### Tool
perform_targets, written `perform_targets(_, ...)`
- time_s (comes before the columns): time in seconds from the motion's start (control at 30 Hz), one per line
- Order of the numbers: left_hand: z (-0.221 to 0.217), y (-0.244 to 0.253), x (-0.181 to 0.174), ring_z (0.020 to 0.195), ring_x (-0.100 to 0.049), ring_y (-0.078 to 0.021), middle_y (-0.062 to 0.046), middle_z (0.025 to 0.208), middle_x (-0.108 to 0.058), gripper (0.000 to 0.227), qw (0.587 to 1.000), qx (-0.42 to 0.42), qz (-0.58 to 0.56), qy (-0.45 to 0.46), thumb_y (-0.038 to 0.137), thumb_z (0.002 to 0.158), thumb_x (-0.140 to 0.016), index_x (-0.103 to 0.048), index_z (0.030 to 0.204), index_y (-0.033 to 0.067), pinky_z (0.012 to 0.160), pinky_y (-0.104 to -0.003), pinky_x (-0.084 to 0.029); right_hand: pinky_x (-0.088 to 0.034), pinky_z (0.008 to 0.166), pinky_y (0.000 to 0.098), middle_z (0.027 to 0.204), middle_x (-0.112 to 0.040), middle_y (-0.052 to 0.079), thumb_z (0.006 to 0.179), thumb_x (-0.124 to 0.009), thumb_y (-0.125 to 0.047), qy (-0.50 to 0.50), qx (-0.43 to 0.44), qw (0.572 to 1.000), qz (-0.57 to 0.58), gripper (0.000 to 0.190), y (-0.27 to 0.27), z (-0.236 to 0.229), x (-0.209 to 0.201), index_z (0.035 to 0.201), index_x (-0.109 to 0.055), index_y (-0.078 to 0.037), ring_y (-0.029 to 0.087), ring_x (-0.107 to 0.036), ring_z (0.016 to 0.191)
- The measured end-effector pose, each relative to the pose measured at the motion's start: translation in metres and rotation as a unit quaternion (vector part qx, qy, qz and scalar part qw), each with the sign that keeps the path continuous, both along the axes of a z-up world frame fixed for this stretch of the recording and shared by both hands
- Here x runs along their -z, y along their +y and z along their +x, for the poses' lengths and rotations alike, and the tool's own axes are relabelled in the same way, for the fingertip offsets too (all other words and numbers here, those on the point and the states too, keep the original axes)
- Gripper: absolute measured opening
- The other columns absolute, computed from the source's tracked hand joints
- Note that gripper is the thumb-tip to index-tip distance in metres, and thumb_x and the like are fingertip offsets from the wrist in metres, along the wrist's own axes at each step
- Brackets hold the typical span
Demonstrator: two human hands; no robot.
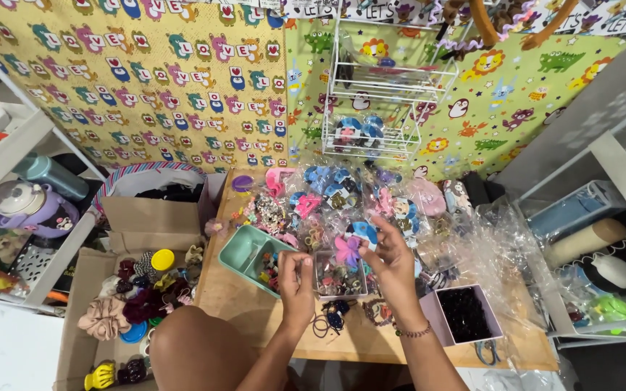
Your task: Sorting and organizing a variety of small hair accessories and charms into different containers.
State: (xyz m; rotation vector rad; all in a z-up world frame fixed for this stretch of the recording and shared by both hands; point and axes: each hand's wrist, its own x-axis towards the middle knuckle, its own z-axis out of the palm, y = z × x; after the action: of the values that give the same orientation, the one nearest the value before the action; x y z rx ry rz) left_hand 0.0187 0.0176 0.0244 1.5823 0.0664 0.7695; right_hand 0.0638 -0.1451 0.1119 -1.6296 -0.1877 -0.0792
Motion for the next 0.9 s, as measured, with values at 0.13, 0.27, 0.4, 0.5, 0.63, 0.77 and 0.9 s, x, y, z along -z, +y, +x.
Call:
perform_targets(0.13,-0.001,-0.001,-0.007,0.092,-0.052,-0.0181,-0.006,0.102,-0.054,0.003,0.999,0.025,0.006,-0.024,0.006,0.098,-0.052,-0.055,0.096,0.0042,0.086,-0.031,-0.043,-0.059,0.082,0.031,0.091,-0.077,0.013,0.081,-0.068,0.014,0.063,-0.041,0.988,0.138,0.028,-0.004,0.011,0.021,0.105,-0.074,0.0,0.019,-0.071,0.079)
perform_targets(0.27,0.001,0.0,-0.004,0.101,-0.06,-0.0181,-0.007,0.113,-0.065,0.007,0.998,0.047,-0.035,-0.023,0.007,0.101,-0.049,-0.055,0.102,0.004,0.092,-0.032,-0.048,-0.055,0.087,0.0329,0.087,-0.069,0.009,0.089,-0.065,0.003,0.063,-0.035,0.993,0.094,0.01,-0.005,0.016,0.027,0.096,-0.068,-0.004,0.018,-0.066,0.083)
perform_targets(0.4,0.001,0.005,0.0,0.098,-0.066,-0.0179,-0.01,0.116,-0.067,0.011,0.995,0.041,-0.09,-0.016,0.01,0.104,-0.047,-0.054,0.108,0.0025,0.092,-0.032,-0.053,-0.055,0.076,0.0304,0.086,-0.057,0.007,0.103,-0.048,-0.004,0.032,-0.07,0.997,0.003,0.008,-0.012,0.019,0.046,0.096,-0.051,-0.004,0.016,-0.06,0.078)
perform_targets(0.5,0.006,0.01,0.006,0.097,-0.063,-0.015,-0.008,0.108,-0.069,0.011,0.991,0.04,-0.127,-0.028,0.011,0.105,-0.046,-0.055,0.108,0.0041,0.094,-0.031,-0.049,-0.043,0.058,0.0266,0.078,-0.053,0.002,0.105,-0.047,-0.007,0.012,-0.092,0.996,-0.013,0.007,-0.012,0.014,0.053,0.098,-0.047,-0.007,0.011,-0.05,0.064)
perform_targets(0.63,0.004,0.014,0.005,0.083,-0.068,-0.0162,-0.011,0.109,-0.07,0.009,0.985,0.046,-0.166,-0.026,0.008,0.106,-0.044,-0.051,0.107,0.003,0.084,-0.031,-0.054,-0.039,0.056,0.0256,0.074,-0.05,0.0,0.104,-0.048,-0.006,0.007,-0.081,0.997,-0.017,0.007,-0.011,0.014,0.062,0.099,-0.047,-0.008,0.01,-0.046,0.061)
perform_targets(0.77,0.001,0.016,0.0,0.082,-0.064,-0.0139,-0.009,0.104,-0.068,0.01,0.983,0.039,-0.18,-0.013,0.01,0.106,-0.046,-0.053,0.106,0.0034,0.079,-0.028,-0.052,-0.062,0.076,0.0372,0.099,-0.063,0.015,0.104,-0.048,-0.017,0.074,-0.061,0.986,0.139,0.014,-0.013,0.019,0.062,0.104,-0.051,-0.004,0.025,-0.067,0.081)
perform_targets(0.9,0.001,0.019,-0.007,0.07,-0.061,-0.0076,-0.008,0.103,-0.073,0.012,0.979,0.018,-0.202,0.004,0.018,0.107,-0.048,-0.051,0.103,0.007,0.064,-0.021,-0.047,-0.06,0.074,0.0268,0.105,-0.069,0.018,0.108,-0.039,-0.014,0.161,-0.033,0.928,0.335,0.03,-0.03,0.025,0.047,0.128,-0.055,0.001,0.026,-0.071,0.081)
